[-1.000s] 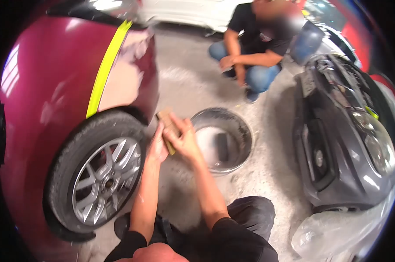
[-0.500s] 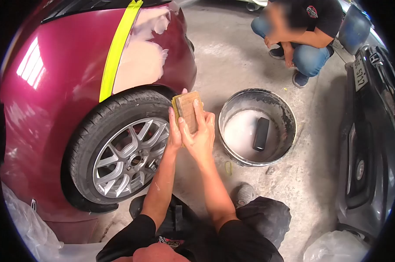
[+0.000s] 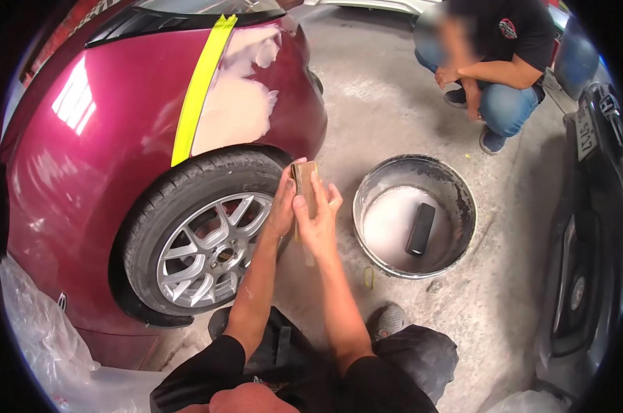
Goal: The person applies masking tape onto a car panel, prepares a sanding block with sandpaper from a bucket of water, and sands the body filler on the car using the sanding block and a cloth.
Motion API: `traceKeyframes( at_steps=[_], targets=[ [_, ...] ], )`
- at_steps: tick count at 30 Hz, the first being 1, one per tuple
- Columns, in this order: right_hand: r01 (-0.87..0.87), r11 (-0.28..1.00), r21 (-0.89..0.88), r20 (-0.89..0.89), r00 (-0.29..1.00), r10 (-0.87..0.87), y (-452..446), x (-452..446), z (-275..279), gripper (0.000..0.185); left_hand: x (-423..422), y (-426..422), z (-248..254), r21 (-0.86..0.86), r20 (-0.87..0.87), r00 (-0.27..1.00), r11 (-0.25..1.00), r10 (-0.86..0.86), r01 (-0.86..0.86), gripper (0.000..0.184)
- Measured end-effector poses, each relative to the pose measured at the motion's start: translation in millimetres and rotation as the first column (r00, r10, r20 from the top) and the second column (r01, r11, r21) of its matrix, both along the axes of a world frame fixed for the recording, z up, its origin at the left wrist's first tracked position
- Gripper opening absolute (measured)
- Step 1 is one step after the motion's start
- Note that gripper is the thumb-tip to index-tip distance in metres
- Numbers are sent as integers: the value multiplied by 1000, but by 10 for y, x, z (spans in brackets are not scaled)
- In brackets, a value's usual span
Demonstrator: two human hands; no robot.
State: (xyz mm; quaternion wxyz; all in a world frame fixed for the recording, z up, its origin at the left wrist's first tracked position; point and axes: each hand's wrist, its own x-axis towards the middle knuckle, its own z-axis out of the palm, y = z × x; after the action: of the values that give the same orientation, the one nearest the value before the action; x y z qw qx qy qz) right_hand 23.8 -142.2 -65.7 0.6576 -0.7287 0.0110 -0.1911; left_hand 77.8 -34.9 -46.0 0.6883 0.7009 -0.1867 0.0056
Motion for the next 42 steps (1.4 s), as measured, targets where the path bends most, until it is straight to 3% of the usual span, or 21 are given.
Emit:
traceKeyframes(
  at_steps=[2,3,6,9,13,15,16,18,22,23,24,26,29,32,33,34,36,41,42],
  targets=[
    [-51,998,24,14,999,50,-5,-39,36,72,-53,-54,98,0,-41,999,1000,4,-4,48],
    [-117,989,95,-15,993,119,-30,-17,5,91,-64,-78,121,-68,-87,996,998,1,-7,41],
    [-188,946,265,23,982,189,-18,-10,-38,91,-81,-169,172,-20,-93,994,998,63,-65,42],
    [-205,912,356,55,978,199,-22,24,-42,86,11,-165,29,-44,-105,992,996,77,-82,41],
    [-129,938,322,-13,990,140,-94,26,-27,65,83,-180,-121,-67,-150,987,996,52,-62,44],
    [-80,952,295,-41,994,97,-140,41,-79,61,139,-157,-165,-7,-106,994,1000,26,-27,51],
    [-106,920,378,-84,985,148,-202,22,-20,60,110,-161,-94,24,-87,996,1000,10,-8,54],
    [-122,832,542,-155,958,241,-396,-9,92,58,29,-110,26,43,-240,970,998,43,-34,65],
    [-38,841,540,39,999,20,-676,-83,278,57,146,-235,-85,33,-471,878,997,81,-74,66],
    [-45,786,616,57,998,12,-730,-146,408,56,181,-343,-152,114,-514,852,993,96,-42,61],
    [-17,800,599,60,998,-24,-780,-183,445,56,245,-438,-338,-29,-512,855,996,-86,83,60],
    [8,820,572,84,994,-68,-814,-210,524,56,271,-687,-520,-83,-464,853,970,-240,228,60],
    [120,867,483,28,988,-152,-880,-268,681,61,178,-934,-698,-60,-337,892,952,-302,300,60],
    [170,861,480,-117,985,-129,-935,-301,791,65,37,-900,-795,44,-207,952,970,-227,241,61],
    [116,787,605,-103,992,-67,-936,-190,474,63,-48,-868,-832,87,-164,969,976,-186,202,61],
    [115,779,616,-34,992,-120,-929,-164,461,60,-120,-812,-895,123,-128,981,980,-144,159,61],
    [110,643,758,-79,994,-76,-949,-305,911,57,-333,-687,-1011,196,-65,997,979,-47,59,62],
    [74,744,665,-26,997,-75,-1036,-177,750,51,-943,-393,-1034,353,-74,981,925,180,-143,67],
    [69,777,625,-17,997,-74,-1039,-153,730,50,-1078,-382,-970,314,-92,972,933,217,-179,67]
  ],
)
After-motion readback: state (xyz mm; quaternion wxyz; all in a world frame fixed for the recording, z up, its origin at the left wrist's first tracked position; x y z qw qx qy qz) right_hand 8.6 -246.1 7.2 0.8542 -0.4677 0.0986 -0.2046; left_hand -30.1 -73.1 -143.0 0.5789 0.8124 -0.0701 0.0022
